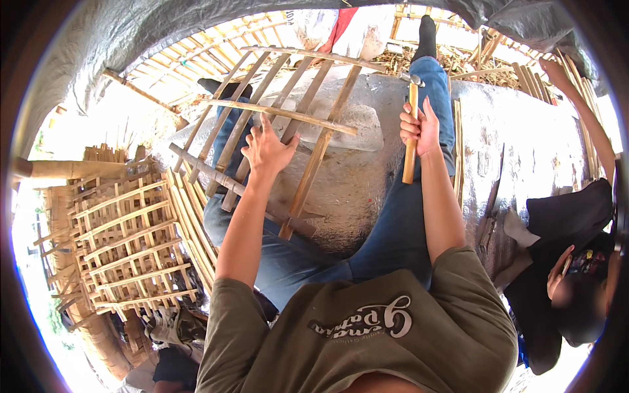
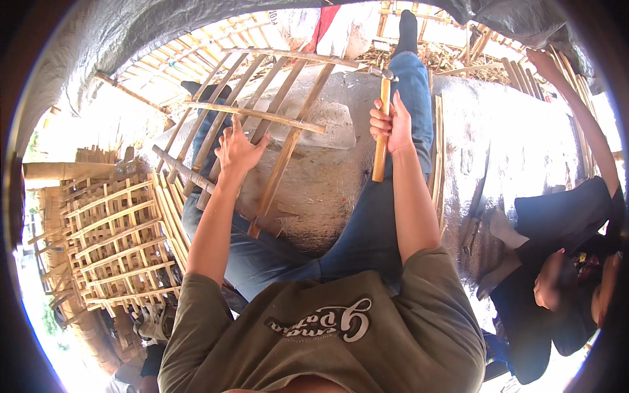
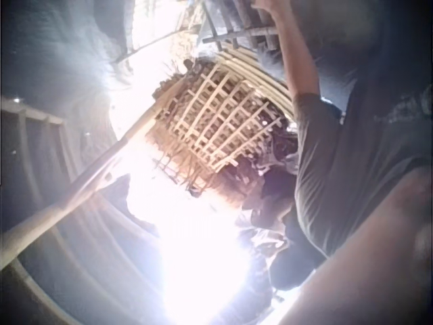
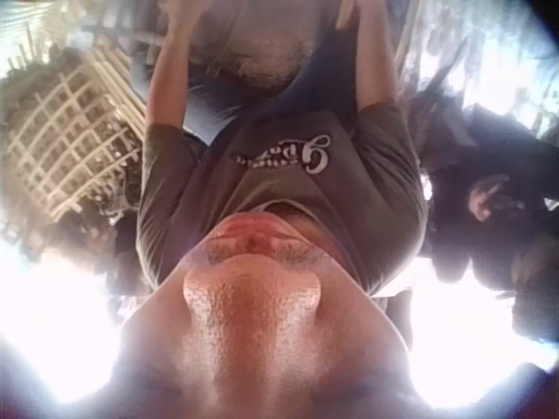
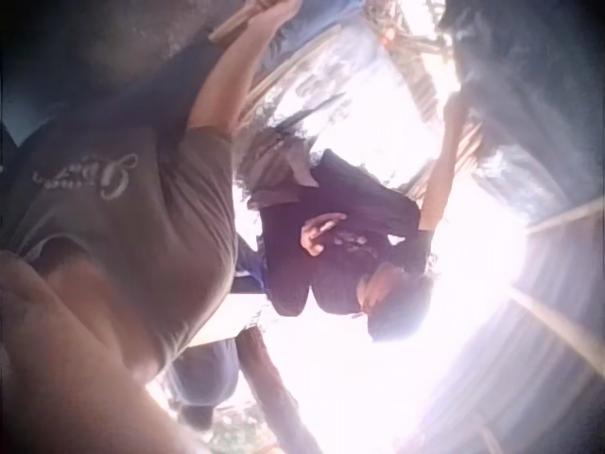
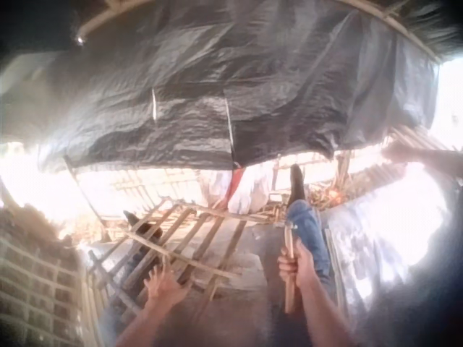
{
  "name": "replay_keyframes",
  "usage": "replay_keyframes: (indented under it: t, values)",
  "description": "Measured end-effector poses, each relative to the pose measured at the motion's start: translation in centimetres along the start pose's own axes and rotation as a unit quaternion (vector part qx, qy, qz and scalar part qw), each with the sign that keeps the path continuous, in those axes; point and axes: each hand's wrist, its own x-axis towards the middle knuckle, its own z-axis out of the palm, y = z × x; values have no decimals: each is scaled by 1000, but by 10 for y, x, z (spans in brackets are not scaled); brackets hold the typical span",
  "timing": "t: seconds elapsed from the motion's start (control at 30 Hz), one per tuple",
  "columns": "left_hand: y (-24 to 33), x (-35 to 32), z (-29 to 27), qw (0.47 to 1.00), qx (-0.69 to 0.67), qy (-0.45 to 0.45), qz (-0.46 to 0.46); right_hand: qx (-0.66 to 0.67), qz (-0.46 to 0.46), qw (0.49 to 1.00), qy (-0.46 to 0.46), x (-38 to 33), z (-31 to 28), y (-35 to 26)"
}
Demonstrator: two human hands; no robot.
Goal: The person sits on the ground and uses a wooden mallet to tap bamboo strips into a woven frame. They then use a curved knife to shave and trim the bamboo strips while continuing to assemble the lattice structure.
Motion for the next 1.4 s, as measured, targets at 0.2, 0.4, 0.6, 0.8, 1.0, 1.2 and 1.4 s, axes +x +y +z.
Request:
replay_keyframes:
  t: [0.2, 0.4, 0.6, 0.8, 1.0, 1.2, 1.4]
  values:
    - [-33, -34, -33, 994, 17, 62, 89, 98, -26, 993, -62, -8, -7, -7]
    - [-76, -88, -50, 984, 29, 71, 162, 160, -63, 963, -210, -15, -15, -16]
    - [-100, -127, -45, 976, 45, 46, 210, 167, -85, 962, -199, -18, -26, -18]
    - [-121, -160, -39, 971, 55, -3, 233, 199, -102, 960, -170, -21, -24, -19]
    - [-119, -169, -21, 974, -4, -14, 227, 149, -78, 981, -98, -19, -16, -15]
    - [-119, -168, -16, 970, -3, -9, 242, 121, -55, 989, -68, -19, -10, -15]
    - [-130, -171, -13, 968, -15, -5, 251, 122, -52, 988, -72, -15, -10, -14]
